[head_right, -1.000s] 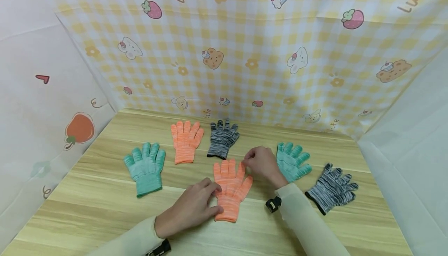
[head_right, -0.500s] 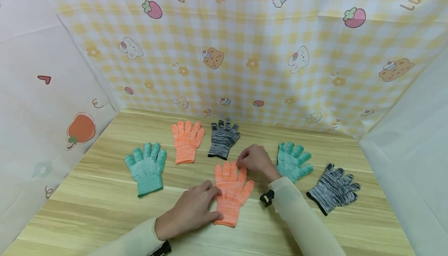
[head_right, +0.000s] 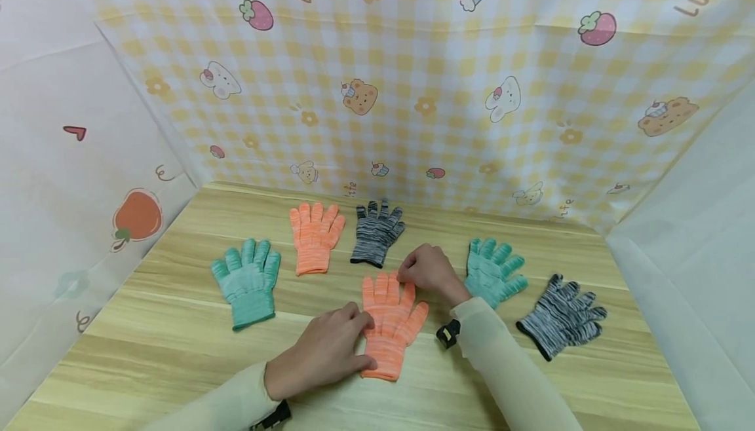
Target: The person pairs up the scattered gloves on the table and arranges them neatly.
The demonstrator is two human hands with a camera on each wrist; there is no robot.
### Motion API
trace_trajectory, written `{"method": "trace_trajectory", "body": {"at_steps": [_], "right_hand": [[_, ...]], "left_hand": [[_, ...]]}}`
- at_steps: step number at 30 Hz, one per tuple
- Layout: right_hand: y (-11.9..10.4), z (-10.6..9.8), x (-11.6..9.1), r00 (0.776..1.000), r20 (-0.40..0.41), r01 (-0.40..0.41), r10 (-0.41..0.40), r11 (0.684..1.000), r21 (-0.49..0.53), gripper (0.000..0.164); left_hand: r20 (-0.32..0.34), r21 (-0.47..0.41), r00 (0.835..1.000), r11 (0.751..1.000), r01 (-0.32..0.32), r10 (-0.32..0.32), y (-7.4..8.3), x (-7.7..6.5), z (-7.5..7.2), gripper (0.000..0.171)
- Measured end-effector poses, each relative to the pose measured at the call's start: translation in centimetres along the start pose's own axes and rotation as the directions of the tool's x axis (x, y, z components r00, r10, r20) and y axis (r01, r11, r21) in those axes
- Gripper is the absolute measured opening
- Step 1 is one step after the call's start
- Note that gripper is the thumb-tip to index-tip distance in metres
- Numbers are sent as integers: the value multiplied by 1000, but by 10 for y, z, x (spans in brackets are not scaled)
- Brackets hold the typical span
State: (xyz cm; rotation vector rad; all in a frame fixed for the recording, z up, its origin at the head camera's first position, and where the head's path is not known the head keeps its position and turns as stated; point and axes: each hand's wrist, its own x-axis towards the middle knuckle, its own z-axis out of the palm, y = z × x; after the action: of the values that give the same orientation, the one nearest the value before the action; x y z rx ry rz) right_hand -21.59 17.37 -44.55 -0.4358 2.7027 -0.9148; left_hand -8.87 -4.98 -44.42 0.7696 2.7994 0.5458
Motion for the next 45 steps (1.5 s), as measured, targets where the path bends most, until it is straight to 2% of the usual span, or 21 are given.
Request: {"method": "trace_trajectory", "body": {"at_steps": [8,17,27,40,45], "right_hand": [[1,-1,-1,1000,9,25,-25,1000,-5,21],[3,-3,-4,1000,21,19,-19,999,26,23],[3,-3,-5,999,25,-21,20,999,38,18],[4,-2,-8,1000,20,-23,22,999,40,14],[3,-1,-10,1000,9,-29,29,997,73,10]], "left_hand": [[-2,42,1000,999,-4,4,1,1,-1,47],[-6,48,1000,999,-9,9,2,1,-1,48],[-21,49,999,998,-28,29,2,0,-2,48],[16,47,1000,999,-5,4,3,0,-1,49],[15,30,1000,1000,-9,9,2,0,0,47]]}}
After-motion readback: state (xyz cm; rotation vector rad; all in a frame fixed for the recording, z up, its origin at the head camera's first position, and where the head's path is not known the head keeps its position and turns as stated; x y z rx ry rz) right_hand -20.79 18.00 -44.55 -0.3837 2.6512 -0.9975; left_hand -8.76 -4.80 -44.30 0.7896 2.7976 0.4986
